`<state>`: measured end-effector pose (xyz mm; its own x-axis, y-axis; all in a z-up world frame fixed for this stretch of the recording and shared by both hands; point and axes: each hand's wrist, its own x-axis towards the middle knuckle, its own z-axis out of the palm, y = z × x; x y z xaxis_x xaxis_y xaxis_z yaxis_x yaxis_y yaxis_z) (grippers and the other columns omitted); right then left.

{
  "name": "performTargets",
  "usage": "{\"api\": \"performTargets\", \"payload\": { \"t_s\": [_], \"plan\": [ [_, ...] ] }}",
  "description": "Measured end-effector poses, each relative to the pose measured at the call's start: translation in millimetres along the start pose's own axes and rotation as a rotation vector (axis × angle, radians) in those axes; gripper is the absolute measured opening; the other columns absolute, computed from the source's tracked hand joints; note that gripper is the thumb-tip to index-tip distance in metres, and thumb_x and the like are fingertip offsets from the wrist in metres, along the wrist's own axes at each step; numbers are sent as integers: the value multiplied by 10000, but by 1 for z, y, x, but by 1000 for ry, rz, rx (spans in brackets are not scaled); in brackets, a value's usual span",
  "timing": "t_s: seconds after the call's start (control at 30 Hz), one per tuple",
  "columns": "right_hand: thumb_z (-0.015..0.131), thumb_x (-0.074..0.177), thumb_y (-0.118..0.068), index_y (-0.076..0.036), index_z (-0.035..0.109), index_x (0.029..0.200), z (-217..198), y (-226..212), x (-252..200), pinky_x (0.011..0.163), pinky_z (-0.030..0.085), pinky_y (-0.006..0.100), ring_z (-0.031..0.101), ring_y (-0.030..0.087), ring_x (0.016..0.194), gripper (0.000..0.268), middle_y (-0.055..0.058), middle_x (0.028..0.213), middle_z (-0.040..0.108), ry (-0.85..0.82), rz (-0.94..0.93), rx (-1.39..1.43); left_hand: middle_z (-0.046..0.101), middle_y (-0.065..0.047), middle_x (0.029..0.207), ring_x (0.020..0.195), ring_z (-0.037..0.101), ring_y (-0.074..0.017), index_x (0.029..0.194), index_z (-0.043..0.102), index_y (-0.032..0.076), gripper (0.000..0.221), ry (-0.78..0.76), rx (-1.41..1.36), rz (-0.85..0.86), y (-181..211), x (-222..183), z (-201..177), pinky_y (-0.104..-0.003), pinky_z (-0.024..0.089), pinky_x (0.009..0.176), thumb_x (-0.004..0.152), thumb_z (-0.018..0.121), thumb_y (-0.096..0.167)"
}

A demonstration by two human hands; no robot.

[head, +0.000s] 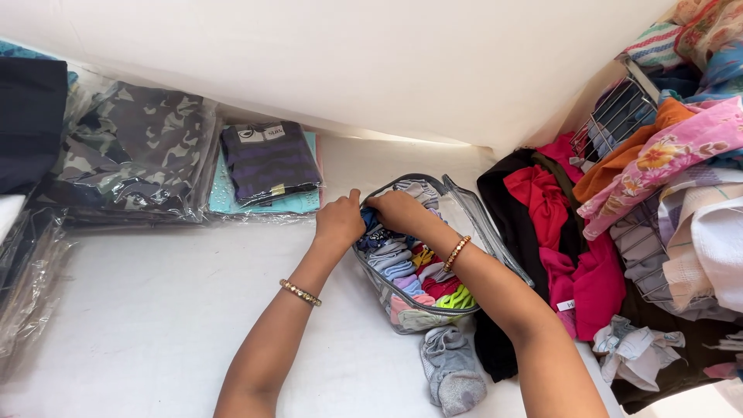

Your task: Organizing folded socks and other clothing items into a clear storage pouch.

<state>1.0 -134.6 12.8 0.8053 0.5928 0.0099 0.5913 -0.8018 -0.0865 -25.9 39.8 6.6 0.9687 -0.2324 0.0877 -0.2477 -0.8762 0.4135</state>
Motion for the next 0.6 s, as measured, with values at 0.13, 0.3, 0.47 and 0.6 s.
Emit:
{"api": "performTargets", "payload": {
  "t_s": [0.13, 0.3, 0.47, 0.6],
  "plan": [
    [666, 821, -96, -107, 706, 1169, 0, -3, -7, 750, 552, 500, 702, 401, 801, 350, 200, 820, 725, 94, 25, 24, 733, -215, 1046, 1015, 707, -403, 1308, 605, 161, 393, 38, -135, -62, -5, 14, 18, -499, 573, 852, 919, 572, 110],
    [659, 840, -96, -99, 700, 1165, 0, 3, -4, 746, 558, 487, 703, 408, 822, 328, 197, 888, 738, 213, 4, 257, 740, -195, 1057, 1027, 701, -404, 1295, 615, 190, 363, 51, -210, -92, -5, 17, 17, -515, 556, 876, 940, 559, 146],
    [629, 818, -38, -144, 718, 1219, 7, 13, 2, 806, 556, 458, 714, 385, 866, 425, 196, 934, 746, -123, -26, 213, 739, -195, 1062, 1029, 701, -402, 1315, 606, 198, 372, 36, -205, -92, -9, 19, 19, -511, 556, 881, 950, 550, 152],
    [653, 798, -48, -146, 601, 1349, -16, 10, 4, 836, 558, 429, 720, 360, 910, 563, 170, 1001, 754, -293, 11, 313, 733, -191, 1082, 1043, 693, -401, 1343, 581, 204, 401, 2, -208, -92, -7, 14, 9, -517, 549, 885, 943, 565, 171]
  ]
}}
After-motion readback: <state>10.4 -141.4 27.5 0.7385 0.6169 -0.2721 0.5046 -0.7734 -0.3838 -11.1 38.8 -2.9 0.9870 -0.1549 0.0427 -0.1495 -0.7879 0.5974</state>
